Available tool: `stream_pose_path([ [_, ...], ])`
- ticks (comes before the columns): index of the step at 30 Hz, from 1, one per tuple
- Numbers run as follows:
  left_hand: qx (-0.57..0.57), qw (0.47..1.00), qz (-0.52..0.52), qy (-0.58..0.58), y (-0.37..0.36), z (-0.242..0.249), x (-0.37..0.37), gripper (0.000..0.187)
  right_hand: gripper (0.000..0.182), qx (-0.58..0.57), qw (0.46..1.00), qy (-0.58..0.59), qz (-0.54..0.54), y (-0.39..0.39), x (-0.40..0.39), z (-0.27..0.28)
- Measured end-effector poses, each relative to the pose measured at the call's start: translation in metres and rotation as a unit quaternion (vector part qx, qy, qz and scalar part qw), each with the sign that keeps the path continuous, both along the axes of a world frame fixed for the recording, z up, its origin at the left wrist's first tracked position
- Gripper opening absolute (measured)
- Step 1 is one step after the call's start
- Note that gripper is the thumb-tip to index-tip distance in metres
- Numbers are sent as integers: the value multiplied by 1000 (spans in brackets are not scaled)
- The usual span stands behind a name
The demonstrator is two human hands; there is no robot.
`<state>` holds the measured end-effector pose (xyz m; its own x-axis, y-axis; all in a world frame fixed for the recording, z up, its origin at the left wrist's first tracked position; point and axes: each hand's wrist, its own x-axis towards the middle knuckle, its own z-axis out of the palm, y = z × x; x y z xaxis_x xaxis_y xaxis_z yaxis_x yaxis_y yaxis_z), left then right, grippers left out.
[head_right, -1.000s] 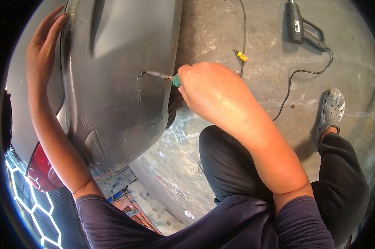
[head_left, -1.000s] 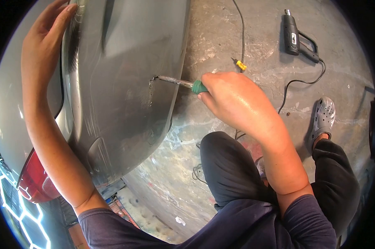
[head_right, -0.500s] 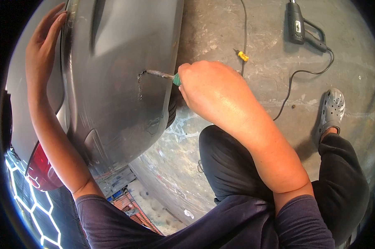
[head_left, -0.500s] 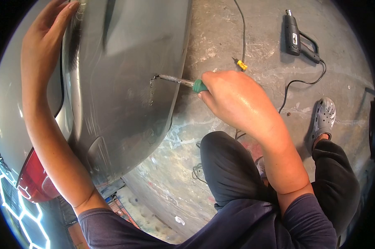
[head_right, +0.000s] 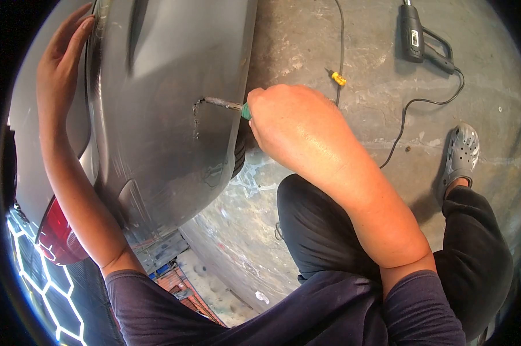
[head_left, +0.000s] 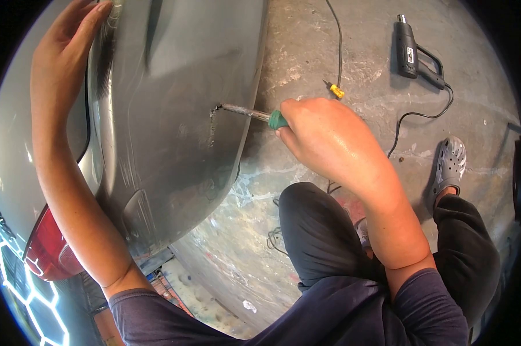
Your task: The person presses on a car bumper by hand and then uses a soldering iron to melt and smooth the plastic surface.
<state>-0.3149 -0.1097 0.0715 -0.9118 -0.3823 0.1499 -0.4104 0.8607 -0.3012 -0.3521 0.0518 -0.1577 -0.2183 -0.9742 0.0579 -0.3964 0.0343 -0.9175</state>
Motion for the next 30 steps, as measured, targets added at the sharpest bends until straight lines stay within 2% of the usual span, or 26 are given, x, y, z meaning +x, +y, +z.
stream_pose_path([
  [6,19,998,60,22,5,-1,-9,33,18,6,1000,-1,2,-1,2,0],
  [8,28,999,29,-6,-23,11,-1,37,18,10,1000,0,2,-2,2,0],
  [10,40,996,-41,-65,-105,42,24,44,18,12,1000,0,1,-2,2,0],
  [19,36,999,-17,-23,-91,33,21,42,19,43,998,-37,-5,1,7,0],
  [25,24,1000,4,-10,-85,28,19,44,22,11,997,-73,14,25,-7,-18],
  [28,14,1000,11,-7,-78,26,18,45,27,59,996,-63,6,36,-29,-19],
  [30,7,1000,6,-8,-79,27,19,45,27,25,998,-54,-8,33,-27,-23],
])
